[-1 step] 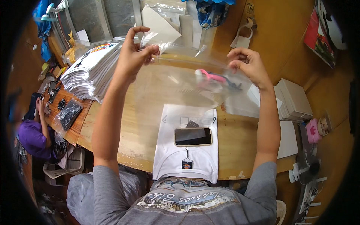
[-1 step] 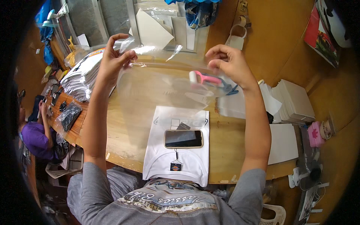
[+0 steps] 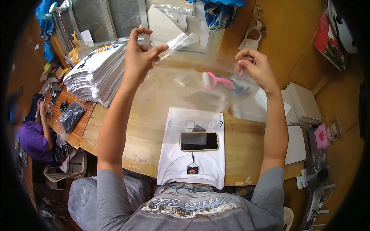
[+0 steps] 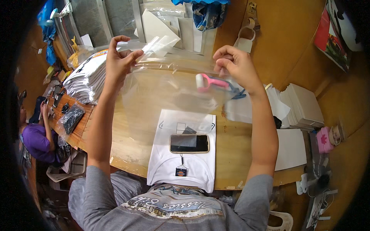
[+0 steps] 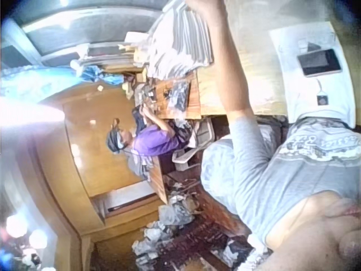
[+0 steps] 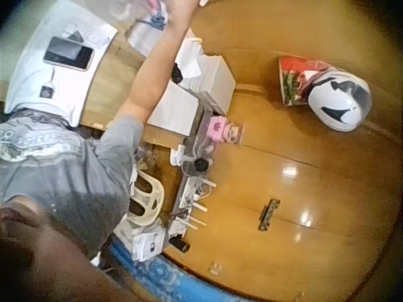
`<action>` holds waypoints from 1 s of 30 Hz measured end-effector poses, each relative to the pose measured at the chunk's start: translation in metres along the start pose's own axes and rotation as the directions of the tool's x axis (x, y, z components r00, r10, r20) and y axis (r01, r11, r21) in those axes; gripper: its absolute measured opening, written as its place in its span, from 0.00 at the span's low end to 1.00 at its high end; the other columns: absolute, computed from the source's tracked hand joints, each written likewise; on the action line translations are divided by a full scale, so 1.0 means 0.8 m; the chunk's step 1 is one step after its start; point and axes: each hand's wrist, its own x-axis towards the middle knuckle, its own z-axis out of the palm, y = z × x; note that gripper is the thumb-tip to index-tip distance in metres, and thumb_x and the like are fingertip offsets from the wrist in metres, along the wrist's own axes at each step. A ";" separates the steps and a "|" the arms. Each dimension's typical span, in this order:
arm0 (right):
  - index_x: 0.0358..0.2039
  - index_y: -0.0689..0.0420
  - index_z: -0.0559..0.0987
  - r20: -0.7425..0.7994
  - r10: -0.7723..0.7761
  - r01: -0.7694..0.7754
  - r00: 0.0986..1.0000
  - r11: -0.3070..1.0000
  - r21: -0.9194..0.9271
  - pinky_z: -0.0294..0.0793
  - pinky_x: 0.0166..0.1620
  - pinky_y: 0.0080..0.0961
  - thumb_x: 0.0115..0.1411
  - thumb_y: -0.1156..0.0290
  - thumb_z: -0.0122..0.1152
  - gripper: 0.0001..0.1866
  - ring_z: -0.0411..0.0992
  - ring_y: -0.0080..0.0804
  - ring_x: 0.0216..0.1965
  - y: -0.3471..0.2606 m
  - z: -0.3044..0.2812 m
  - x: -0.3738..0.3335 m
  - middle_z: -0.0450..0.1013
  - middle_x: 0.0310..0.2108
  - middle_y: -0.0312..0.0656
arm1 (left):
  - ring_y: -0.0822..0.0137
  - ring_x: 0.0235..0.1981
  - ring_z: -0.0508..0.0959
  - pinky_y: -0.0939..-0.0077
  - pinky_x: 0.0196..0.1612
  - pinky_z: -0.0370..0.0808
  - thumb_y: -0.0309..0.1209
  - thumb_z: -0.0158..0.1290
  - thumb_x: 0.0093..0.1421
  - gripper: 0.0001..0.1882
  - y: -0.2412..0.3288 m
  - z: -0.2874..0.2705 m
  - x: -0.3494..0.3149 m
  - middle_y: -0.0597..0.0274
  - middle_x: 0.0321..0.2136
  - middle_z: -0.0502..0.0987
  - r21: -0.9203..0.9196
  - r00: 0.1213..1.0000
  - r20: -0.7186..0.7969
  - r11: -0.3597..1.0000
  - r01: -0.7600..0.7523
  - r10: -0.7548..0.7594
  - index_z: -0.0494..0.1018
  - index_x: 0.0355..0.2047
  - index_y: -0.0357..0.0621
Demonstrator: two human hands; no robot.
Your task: The person folds a white t-shirt using a cardboard template, places it into a clear plastic bag, and stacks it with other packaged shirts. The process is repeated for multiple shirts.
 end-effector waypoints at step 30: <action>0.49 0.59 0.61 -0.411 -0.550 0.234 0.727 0.761 -0.605 0.49 0.56 0.28 0.40 0.81 0.58 0.33 0.52 0.36 0.55 0.049 -0.071 0.001 0.55 0.53 0.42 | 0.80 0.19 0.63 0.85 0.21 0.64 0.15 0.53 0.42 0.19 -0.009 0.017 0.042 0.65 0.36 0.67 0.236 0.842 0.357 0.833 -0.500 0.405 0.67 0.37 0.41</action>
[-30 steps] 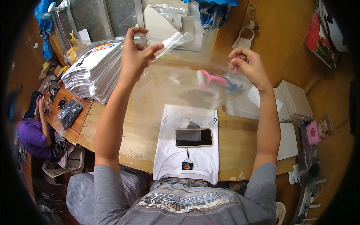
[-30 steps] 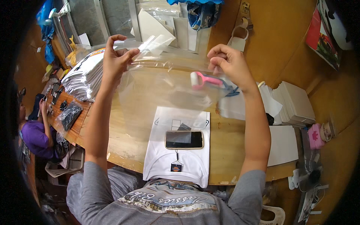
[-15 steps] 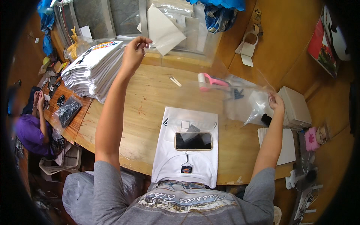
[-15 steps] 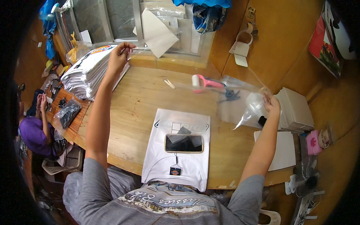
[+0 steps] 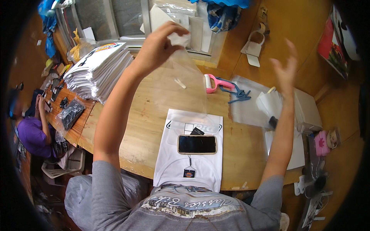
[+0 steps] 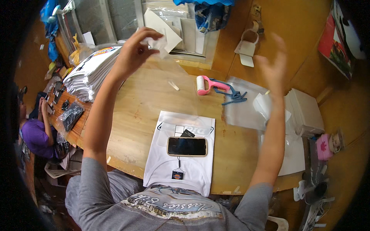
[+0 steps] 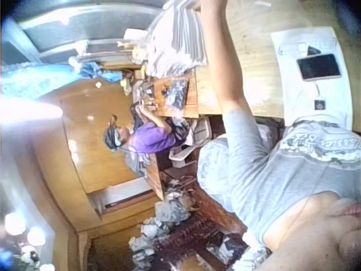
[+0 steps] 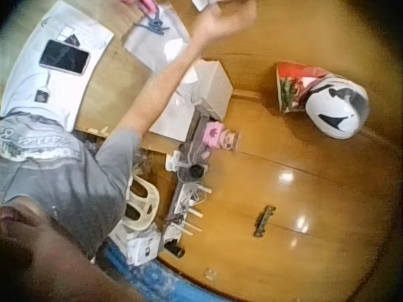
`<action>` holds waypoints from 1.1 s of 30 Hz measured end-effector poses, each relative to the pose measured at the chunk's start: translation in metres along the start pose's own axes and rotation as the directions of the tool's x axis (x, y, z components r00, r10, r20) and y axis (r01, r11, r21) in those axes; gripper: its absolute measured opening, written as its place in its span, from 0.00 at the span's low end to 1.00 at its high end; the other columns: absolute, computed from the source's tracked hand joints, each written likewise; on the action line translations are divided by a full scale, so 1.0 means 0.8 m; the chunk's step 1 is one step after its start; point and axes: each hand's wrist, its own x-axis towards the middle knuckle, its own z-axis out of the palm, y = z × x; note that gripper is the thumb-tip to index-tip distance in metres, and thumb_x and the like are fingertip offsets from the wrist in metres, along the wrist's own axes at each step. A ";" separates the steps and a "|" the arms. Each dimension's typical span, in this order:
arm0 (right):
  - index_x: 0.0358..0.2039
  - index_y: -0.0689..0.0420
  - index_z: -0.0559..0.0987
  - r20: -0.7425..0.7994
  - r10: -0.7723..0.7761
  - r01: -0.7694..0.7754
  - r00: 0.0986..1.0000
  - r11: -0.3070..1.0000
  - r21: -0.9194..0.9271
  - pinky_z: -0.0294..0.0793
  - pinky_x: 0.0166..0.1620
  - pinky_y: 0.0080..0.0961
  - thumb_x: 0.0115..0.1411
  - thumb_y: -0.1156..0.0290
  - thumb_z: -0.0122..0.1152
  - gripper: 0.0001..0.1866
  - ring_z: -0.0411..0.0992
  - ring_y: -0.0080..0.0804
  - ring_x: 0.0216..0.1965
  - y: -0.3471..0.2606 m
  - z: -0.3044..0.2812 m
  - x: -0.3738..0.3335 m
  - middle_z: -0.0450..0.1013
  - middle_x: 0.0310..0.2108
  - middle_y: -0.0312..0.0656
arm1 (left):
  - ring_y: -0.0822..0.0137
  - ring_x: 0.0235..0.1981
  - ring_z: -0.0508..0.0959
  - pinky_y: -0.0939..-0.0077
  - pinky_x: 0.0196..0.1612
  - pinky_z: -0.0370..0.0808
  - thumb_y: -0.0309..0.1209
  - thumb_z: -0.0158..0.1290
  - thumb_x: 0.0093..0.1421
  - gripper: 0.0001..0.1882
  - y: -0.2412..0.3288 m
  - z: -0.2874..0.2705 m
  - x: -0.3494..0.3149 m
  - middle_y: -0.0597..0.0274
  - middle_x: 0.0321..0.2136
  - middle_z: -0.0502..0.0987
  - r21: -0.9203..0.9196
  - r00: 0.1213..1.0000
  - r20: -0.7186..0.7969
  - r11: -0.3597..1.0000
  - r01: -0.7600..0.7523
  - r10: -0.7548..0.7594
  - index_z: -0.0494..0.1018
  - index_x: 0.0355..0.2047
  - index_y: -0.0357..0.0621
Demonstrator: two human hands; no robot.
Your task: The person folds a white t-shirt using a cardboard template, places it into a clear plastic bag, and stacks it with other packaged shirts. The process is repeated for multiple shirts.
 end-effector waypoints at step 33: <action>0.36 0.53 0.72 0.136 -0.273 0.291 0.952 0.680 -0.673 0.66 0.25 0.19 0.50 0.80 0.48 0.13 0.67 0.25 0.23 -0.039 0.083 0.017 0.66 0.26 0.39 | 0.76 0.24 0.67 0.86 0.26 0.67 0.15 0.50 0.46 0.21 -0.064 -0.060 -0.005 0.58 0.35 0.70 0.499 0.554 -0.713 0.866 -0.030 0.430 0.63 0.42 0.36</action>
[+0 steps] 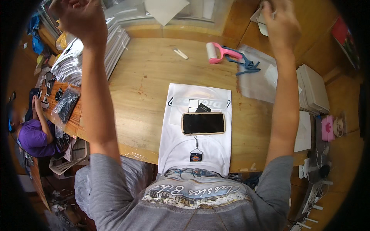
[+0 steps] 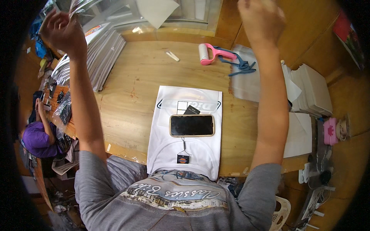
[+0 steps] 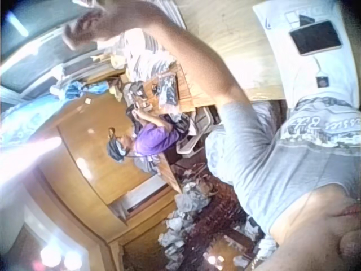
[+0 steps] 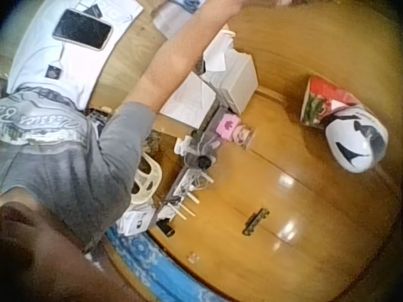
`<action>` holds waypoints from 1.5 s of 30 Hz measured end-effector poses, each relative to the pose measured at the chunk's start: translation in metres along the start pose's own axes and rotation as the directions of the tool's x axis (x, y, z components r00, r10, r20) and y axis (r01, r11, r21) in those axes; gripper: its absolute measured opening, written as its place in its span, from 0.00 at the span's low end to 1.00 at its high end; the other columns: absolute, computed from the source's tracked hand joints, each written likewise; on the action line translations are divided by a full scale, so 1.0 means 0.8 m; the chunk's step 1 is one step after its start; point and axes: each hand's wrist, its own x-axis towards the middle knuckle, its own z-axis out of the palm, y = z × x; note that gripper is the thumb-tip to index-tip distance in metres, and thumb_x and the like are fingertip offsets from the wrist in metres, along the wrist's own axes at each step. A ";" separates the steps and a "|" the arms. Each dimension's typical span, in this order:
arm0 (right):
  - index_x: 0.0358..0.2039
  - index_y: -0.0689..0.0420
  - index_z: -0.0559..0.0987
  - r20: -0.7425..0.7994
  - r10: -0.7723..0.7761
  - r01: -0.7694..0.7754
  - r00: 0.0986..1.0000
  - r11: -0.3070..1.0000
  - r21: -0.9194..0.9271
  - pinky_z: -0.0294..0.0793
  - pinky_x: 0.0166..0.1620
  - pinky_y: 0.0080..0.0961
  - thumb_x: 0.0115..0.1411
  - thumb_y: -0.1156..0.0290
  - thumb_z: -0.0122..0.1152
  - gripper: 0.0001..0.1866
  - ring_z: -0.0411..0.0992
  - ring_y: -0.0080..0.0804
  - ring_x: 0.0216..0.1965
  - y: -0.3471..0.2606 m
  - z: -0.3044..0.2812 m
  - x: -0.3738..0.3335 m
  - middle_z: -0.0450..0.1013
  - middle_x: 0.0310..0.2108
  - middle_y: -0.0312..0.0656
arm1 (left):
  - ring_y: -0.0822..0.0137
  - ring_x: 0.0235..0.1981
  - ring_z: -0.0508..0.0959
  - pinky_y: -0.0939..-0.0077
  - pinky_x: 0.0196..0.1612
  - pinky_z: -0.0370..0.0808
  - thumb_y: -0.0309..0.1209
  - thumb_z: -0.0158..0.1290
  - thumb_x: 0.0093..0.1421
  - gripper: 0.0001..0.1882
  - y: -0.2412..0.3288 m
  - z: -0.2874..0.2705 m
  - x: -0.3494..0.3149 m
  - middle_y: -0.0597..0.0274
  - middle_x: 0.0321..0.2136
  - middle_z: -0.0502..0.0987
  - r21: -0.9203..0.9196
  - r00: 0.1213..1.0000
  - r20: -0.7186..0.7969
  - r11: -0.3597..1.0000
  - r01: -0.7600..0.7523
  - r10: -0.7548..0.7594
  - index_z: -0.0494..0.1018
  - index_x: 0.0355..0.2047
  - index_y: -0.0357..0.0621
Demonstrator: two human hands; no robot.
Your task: The person folds a white t-shirt using a cardboard template, places it into a clear plastic bag, and stacks it with other packaged shirts. The process is repeated for multiple shirts.
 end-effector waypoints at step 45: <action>0.49 0.49 0.62 0.805 -0.426 -0.539 0.412 0.599 0.593 0.51 0.53 0.37 0.31 0.68 0.68 0.40 0.52 0.39 0.54 -0.124 -0.065 -0.310 0.57 0.51 0.45 | 0.79 0.26 0.68 0.87 0.31 0.65 0.20 0.50 0.49 0.03 0.073 -0.137 -0.346 0.68 0.22 0.70 0.388 -0.347 0.757 -0.047 0.920 -0.553 0.67 0.25 0.39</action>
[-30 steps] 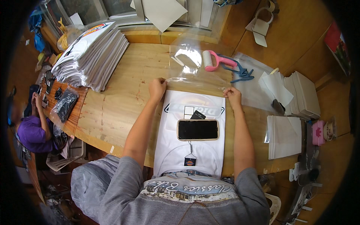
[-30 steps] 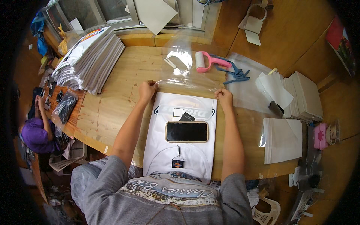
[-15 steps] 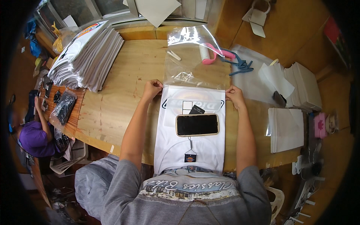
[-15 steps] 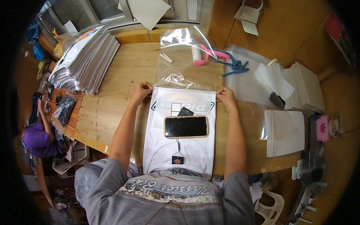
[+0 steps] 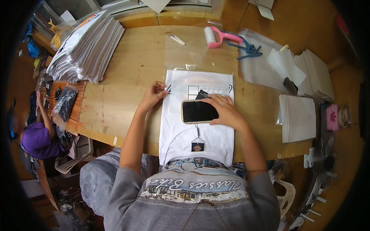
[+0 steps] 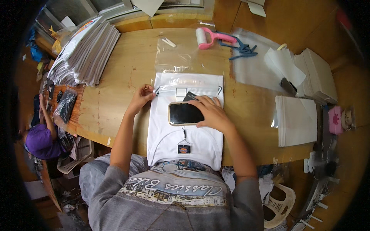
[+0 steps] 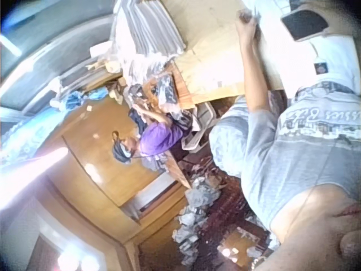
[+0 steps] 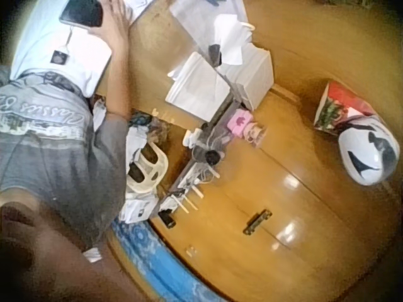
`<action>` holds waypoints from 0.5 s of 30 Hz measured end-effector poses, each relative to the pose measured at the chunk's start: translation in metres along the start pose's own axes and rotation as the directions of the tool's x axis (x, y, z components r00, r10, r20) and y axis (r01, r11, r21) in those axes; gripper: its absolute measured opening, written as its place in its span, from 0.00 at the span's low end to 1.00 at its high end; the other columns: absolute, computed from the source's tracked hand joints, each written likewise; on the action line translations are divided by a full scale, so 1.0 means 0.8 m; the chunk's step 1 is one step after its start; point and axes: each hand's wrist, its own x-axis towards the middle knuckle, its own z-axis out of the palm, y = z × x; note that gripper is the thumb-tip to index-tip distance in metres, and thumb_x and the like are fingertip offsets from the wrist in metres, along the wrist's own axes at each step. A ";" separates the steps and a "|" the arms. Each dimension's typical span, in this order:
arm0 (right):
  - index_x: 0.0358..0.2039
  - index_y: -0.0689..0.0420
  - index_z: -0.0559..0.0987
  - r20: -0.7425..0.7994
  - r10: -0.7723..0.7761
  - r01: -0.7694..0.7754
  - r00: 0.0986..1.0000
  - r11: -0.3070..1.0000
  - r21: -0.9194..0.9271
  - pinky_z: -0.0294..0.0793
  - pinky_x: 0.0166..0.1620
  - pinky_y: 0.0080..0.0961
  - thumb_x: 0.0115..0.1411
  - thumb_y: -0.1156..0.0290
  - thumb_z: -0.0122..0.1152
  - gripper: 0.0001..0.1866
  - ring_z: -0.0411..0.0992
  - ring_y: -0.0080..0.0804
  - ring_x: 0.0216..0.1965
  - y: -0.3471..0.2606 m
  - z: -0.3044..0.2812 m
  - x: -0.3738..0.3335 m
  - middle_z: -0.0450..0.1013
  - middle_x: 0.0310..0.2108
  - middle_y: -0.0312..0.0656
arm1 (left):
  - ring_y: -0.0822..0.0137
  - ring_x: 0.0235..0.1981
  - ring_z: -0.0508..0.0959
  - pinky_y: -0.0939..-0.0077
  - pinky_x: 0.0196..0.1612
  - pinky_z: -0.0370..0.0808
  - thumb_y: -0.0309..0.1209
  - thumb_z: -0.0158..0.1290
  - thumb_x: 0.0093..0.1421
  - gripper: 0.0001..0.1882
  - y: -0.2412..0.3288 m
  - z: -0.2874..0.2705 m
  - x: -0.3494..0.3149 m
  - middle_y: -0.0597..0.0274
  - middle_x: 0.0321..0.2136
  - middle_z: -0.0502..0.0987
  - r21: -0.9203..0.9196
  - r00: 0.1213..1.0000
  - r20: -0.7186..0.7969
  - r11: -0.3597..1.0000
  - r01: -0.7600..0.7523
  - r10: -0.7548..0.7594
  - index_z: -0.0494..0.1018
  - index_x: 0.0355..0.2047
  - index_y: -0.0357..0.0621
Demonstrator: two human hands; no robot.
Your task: The person folds a white t-shirt using a cardboard template, places it into a clear plastic bag, and stacks it with other packaged shirts. The process is repeated for multiple shirts.
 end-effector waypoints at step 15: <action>0.41 0.54 0.68 -0.638 0.611 -0.810 0.469 0.586 -0.035 0.58 0.47 0.36 0.37 0.69 0.63 0.26 0.59 0.43 0.43 0.091 0.004 -0.126 0.63 0.38 0.48 | 0.79 0.25 0.68 0.87 0.31 0.65 0.21 0.52 0.49 0.03 -0.035 0.000 0.012 0.69 0.22 0.70 0.199 0.993 -0.046 0.976 -0.094 0.105 0.68 0.24 0.38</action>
